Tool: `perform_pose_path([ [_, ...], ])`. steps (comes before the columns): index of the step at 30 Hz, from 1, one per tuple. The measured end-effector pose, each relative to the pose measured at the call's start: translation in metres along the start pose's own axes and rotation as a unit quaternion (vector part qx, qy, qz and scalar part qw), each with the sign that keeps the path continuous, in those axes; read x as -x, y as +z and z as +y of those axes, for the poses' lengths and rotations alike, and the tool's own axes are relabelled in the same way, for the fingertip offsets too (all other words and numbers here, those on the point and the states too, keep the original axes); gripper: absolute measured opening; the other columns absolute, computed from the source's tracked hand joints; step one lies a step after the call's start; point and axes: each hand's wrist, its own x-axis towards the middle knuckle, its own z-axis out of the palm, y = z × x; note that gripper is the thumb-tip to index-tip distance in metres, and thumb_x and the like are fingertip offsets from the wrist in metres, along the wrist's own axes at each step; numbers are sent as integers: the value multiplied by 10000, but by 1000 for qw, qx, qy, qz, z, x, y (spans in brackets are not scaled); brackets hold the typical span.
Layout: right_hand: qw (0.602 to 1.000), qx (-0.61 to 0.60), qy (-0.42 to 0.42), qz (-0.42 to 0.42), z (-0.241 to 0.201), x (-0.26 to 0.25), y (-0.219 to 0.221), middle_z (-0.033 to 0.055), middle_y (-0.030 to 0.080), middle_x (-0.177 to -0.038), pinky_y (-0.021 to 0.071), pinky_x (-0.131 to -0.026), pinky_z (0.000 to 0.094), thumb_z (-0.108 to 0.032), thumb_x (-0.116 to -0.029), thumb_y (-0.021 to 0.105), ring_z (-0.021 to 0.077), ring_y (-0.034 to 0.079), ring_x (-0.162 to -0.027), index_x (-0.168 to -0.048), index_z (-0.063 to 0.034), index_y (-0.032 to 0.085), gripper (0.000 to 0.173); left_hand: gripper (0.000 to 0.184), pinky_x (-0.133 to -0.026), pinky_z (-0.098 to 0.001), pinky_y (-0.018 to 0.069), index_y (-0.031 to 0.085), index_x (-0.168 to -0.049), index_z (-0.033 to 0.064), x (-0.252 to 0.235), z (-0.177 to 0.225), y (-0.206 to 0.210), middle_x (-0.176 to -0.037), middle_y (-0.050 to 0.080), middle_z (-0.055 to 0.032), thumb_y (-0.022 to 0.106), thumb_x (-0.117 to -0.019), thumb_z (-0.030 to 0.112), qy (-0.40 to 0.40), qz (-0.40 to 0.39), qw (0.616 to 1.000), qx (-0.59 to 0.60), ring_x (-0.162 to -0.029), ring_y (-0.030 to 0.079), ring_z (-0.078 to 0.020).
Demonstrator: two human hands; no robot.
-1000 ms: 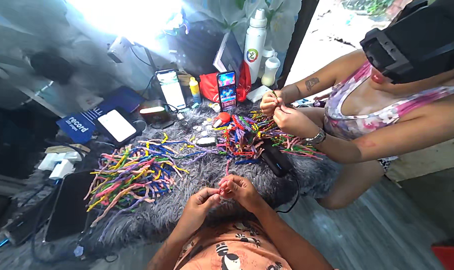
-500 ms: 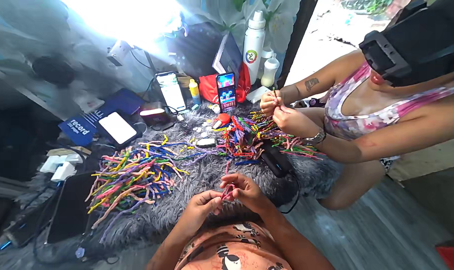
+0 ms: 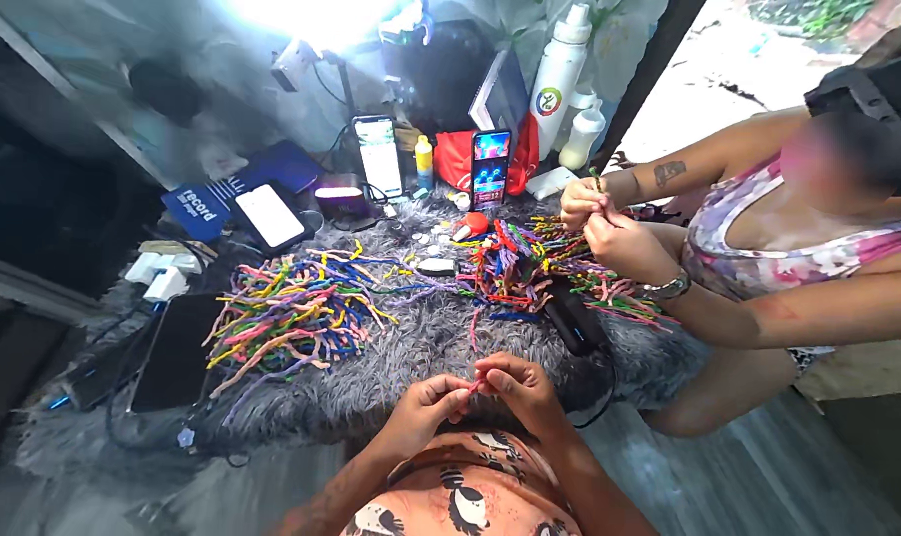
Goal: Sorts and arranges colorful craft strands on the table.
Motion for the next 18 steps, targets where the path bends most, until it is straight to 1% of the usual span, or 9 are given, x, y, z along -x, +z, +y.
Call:
perform_pose_path([
  [3,999,-32,24,8,-1,4,-2,-13,734,-1018,607,-821,262,-91,-1013,547,69,703,-876,-1130,-38,734,226,141,-741,-189,567,708,-1074,71,0,-2,3,-882,707,102,587,-1012,110,17,9,998,-52,-772,662,8],
  [5,999,-36,13,-1,-2,2,-6,-20,740,-1024,608,-818,258,-69,-1009,545,65,706,-879,-1118,-61,747,230,152,-761,-188,577,714,-1083,50,-3,-2,3,-942,703,78,595,-1013,116,41,3,996,-75,-801,663,9],
  [7,1000,-13,-21,-4,-7,-3,-12,-23,735,-1045,608,-828,261,-69,-1012,556,66,703,-897,-1117,-70,750,220,184,-777,-198,577,713,-1098,36,-12,3,0,-961,709,48,587,-1033,153,59,1,991,-117,-815,664,4],
  [10,993,39,-91,62,-20,-21,-25,-18,730,-1087,597,-883,279,-78,-1004,547,82,698,-952,-1111,-75,750,228,330,-799,-227,564,725,-1153,49,-36,13,-6,-945,714,4,495,-1080,275,71,16,962,-262,-816,661,-18],
  [11,987,61,-118,86,-22,-30,-32,-8,722,-1107,593,-904,295,-76,-997,543,93,693,-977,-1101,-67,750,231,360,-803,-262,551,730,-1177,67,-46,13,-8,-969,703,-32,475,-1084,303,76,15,944,-322,-829,652,-60],
  [13,971,139,-166,106,-21,-48,-47,56,701,-1160,594,-929,321,-32,-972,546,129,687,-1040,-1088,0,740,229,367,-827,-403,549,706,-1249,111,-62,15,-7,-1090,667,-129,483,-1078,346,55,-3,901,-430,-894,655,-209],
  [15,944,256,-182,98,-13,-64,-60,139,682,-1205,590,-931,296,-5,-955,570,150,679,-1095,-1087,50,734,218,345,-890,-496,551,686,-1279,135,-75,13,-2,-1242,625,-192,524,-1059,346,16,-21,867,-497,-1044,664,-318],
  [16,926,321,-179,90,-6,-71,-65,158,676,-1234,580,-940,279,-24,-960,583,154,670,-1127,-1096,33,747,220,332,-904,-507,547,692,-1261,131,-79,11,0,-1266,616,-202,540,-1049,337,8,-21,857,-516,-1087,656,-336],
  [18,880,429,-186,80,9,-79,-70,175,671,-1287,551,-1003,315,-63,-959,597,201,655,-1196,-1106,-22,774,233,309,-928,-498,542,694,-1246,119,-82,12,5,-1282,614,-196,551,-1043,302,-6,-21,846,-532,-1130,644,-334],
])
